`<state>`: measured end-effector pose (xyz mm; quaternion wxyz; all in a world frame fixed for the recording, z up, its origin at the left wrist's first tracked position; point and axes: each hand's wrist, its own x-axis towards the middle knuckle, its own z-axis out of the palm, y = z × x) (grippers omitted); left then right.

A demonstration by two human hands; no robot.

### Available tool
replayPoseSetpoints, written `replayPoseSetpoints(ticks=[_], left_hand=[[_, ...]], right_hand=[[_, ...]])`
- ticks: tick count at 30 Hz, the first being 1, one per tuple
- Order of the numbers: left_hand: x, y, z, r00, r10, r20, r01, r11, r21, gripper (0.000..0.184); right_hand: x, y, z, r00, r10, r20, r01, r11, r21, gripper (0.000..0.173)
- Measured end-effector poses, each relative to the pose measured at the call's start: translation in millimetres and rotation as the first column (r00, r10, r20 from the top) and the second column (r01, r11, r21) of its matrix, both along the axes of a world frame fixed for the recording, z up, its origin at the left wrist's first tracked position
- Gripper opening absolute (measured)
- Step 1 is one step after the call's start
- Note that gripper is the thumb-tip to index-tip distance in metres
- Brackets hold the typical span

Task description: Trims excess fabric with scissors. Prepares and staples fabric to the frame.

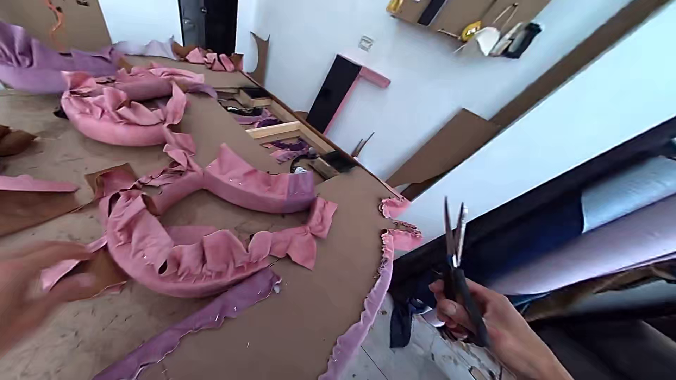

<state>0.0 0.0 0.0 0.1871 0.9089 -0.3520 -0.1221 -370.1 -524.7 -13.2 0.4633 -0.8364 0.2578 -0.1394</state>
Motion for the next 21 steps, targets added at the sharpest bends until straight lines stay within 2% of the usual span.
replayPoseSetpoints(ticks=[1,2,5,9,11,14,17,21], left_hand=[[-5,-33,-14,0.977,-0.126,0.172,0.141,0.987,-0.078,0.037],[-13,-73,-28,0.943,-0.181,0.279,0.227,0.964,-0.142,0.036],[-63,-202,-48,0.928,-0.236,0.287,0.298,0.934,-0.196,0.035],[-101,-356,-75,0.99,-0.135,0.04,0.14,0.978,-0.154,0.059],[-99,-415,-97,0.999,-0.046,0.017,0.047,0.996,-0.077,0.067],[-81,-469,-124,0.978,0.073,0.197,-0.061,0.996,-0.067,0.047],[-60,-492,-133,0.925,0.142,0.353,-0.105,0.987,-0.122,0.036],[-41,-506,-120,0.963,0.184,0.198,-0.184,0.983,-0.015,0.026]], right_hand=[[5,-6,-1,0.999,0.034,-0.037,-0.035,0.999,-0.023,0.066],[10,-12,-3,0.995,0.069,-0.073,-0.072,0.997,-0.032,0.071],[33,-36,-21,0.978,0.148,-0.147,-0.159,0.985,-0.072,0.07],[66,-89,-61,0.959,0.228,-0.169,-0.259,0.945,-0.197,0.064],[79,-120,-77,0.95,0.27,-0.155,-0.304,0.914,-0.27,0.058],[99,-171,-91,0.938,0.304,-0.169,-0.346,0.866,-0.361,0.054],[114,-211,-100,0.93,0.302,-0.21,-0.364,0.84,-0.403,0.05],[122,-235,-93,0.915,0.311,-0.256,-0.394,0.824,-0.407,0.054]])
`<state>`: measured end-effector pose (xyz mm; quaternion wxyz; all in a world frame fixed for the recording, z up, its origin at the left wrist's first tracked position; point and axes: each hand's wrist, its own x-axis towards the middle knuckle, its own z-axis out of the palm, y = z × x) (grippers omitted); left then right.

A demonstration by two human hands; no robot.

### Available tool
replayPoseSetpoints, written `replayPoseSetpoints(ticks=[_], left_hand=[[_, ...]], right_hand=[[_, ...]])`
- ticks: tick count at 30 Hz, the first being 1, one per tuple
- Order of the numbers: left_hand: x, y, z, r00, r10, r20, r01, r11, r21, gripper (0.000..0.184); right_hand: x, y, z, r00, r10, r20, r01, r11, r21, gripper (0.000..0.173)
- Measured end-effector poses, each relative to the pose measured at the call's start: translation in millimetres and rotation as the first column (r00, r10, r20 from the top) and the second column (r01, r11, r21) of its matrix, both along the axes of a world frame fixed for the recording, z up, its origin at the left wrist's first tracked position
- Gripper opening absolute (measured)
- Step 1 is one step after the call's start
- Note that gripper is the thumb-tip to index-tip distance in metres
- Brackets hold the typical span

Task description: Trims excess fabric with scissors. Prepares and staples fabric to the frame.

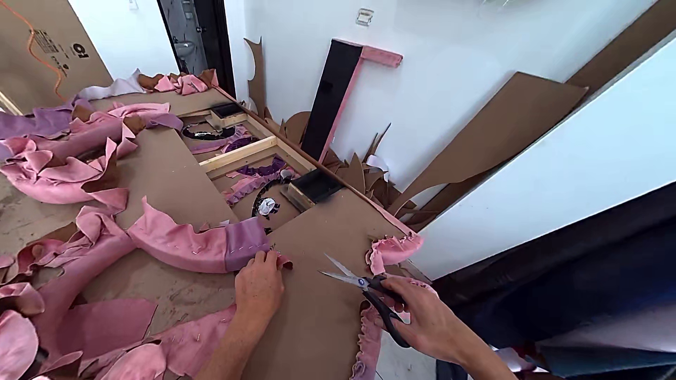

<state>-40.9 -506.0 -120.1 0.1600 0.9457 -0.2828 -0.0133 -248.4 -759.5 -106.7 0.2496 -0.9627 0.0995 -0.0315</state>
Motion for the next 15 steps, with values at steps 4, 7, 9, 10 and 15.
replayPoseSetpoints(ticks=[4,7,9,10,15], left_hand=[[18,10,6,0.961,-0.001,-0.277,-0.046,0.985,-0.165,0.028],[30,15,-2,0.94,0.001,-0.342,-0.11,0.948,-0.299,0.025],[28,12,-1,0.947,0.026,-0.321,-0.13,0.942,-0.308,0.02],[28,11,0,0.956,0.013,-0.293,-0.106,0.947,-0.303,0.019],[30,14,-2,0.993,-0.096,-0.066,0.07,0.946,-0.318,0.011]], right_hand=[[-6,-9,27,0.995,-0.025,-0.096,0.02,0.998,-0.052,0.047],[7,-30,47,0.995,0.034,-0.096,-0.053,0.978,-0.2,0.047],[30,-52,60,0.986,0.116,-0.119,-0.145,0.948,-0.282,0.05],[47,-63,63,0.977,0.167,-0.135,-0.203,0.926,-0.319,0.053],[157,-97,50,0.837,0.531,-0.133,-0.527,0.715,-0.46,0.052]])
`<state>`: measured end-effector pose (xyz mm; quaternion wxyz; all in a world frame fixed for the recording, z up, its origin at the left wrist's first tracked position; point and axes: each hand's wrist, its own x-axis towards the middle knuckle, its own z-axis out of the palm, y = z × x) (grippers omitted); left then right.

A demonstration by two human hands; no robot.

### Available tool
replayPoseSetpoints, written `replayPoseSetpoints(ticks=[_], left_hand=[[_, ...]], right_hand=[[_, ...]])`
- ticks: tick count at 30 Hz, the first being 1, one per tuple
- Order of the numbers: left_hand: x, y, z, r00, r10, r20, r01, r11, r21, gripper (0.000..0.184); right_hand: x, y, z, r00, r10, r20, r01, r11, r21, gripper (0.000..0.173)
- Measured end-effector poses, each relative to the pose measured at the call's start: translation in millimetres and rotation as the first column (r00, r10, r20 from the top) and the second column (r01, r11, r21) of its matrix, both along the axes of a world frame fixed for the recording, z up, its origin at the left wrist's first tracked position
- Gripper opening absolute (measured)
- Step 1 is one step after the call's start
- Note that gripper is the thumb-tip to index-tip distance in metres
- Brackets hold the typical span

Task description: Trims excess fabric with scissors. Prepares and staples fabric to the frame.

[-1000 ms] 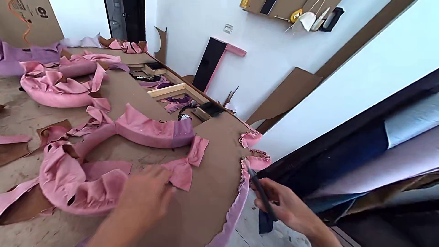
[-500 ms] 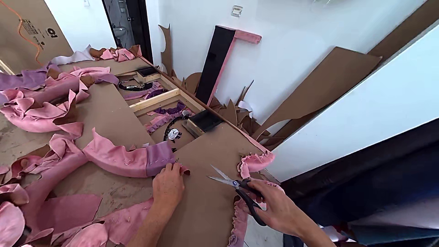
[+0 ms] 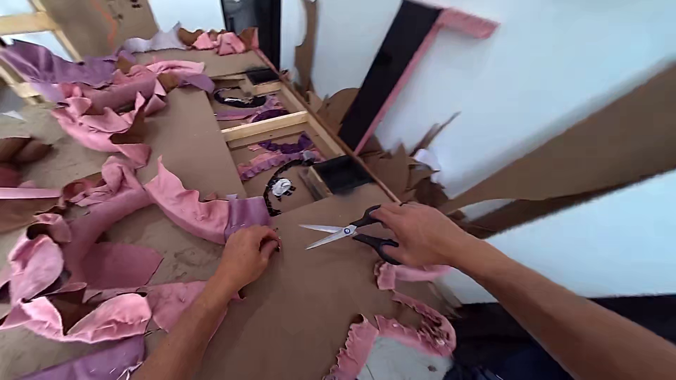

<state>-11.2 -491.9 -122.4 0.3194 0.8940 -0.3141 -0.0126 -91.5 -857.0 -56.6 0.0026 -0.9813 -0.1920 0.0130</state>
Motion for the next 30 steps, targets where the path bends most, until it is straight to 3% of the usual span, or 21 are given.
replayPoseSetpoints(ticks=[7,11,15,22,30], left_hand=[[-2,-8,25,0.998,-0.012,0.068,-0.008,0.958,0.286,0.014],[5,-19,41,0.991,-0.128,0.035,0.108,0.929,0.353,0.014],[13,-25,49,0.987,-0.155,-0.044,0.16,0.903,0.4,0.015],[18,-15,49,0.986,-0.146,-0.085,0.162,0.961,0.223,0.016],[13,-3,66,0.986,-0.111,-0.123,0.112,0.994,0.001,0.014]], right_hand=[[113,20,-27,0.908,0.412,-0.077,-0.417,0.907,-0.066,0.052],[140,48,-36,0.827,0.559,-0.061,-0.561,0.827,-0.035,0.054],[155,75,-30,0.755,0.637,-0.157,-0.652,0.755,-0.075,0.056],[169,84,-22,0.637,0.745,-0.201,-0.77,0.627,-0.119,0.033],[153,147,-14,0.589,0.772,-0.237,-0.807,0.579,-0.12,0.041]])
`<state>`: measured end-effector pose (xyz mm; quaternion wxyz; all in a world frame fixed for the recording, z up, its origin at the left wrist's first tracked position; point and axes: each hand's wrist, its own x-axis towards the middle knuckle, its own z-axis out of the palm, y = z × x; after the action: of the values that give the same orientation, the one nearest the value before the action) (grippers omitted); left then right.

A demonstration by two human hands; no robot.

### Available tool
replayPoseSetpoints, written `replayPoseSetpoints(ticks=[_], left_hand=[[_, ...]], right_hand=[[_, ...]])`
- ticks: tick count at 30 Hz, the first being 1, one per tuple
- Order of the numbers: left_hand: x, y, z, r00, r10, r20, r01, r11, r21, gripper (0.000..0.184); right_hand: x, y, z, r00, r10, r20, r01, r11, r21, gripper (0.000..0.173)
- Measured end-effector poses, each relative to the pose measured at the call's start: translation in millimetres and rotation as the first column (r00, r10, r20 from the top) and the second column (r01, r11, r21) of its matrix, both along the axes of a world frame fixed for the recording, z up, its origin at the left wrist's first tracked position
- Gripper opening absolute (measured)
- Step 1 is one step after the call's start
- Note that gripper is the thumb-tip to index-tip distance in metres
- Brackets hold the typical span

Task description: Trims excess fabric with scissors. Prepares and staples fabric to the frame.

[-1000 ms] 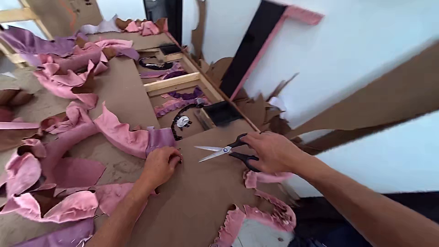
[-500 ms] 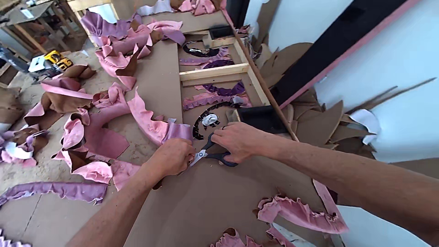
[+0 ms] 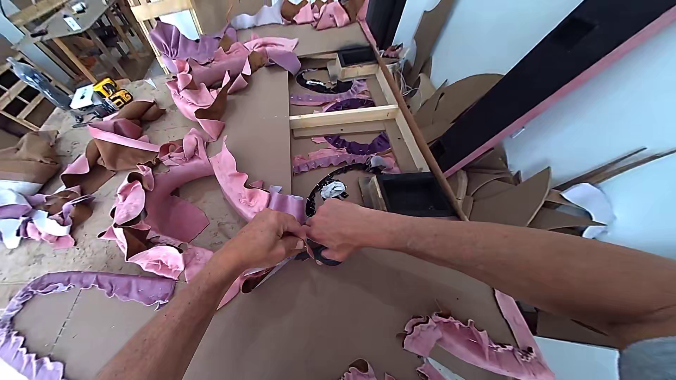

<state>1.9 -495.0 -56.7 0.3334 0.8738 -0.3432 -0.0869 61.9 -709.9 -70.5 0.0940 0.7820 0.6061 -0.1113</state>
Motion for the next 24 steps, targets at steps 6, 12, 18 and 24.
replayPoseSetpoints(ticks=[6,12,18,24], left_hand=[[-10,16,15,0.99,0.136,-0.04,-0.141,0.966,-0.218,0.01],[-3,31,31,0.969,0.248,-0.014,-0.234,0.892,-0.387,0.009],[-20,46,21,0.845,0.325,-0.424,-0.533,0.566,-0.629,0.017],[-30,23,33,0.793,0.303,-0.529,-0.608,0.454,-0.651,0.017]], right_hand=[[-22,40,6,0.999,0.035,-0.004,-0.035,0.999,0.034,0.047],[-27,55,2,0.997,0.039,-0.068,-0.04,0.999,-0.011,0.043],[-35,47,-2,0.997,-0.061,-0.048,0.06,0.998,-0.023,0.042],[-44,66,3,0.998,-0.044,-0.04,0.042,0.998,-0.045,0.037]])
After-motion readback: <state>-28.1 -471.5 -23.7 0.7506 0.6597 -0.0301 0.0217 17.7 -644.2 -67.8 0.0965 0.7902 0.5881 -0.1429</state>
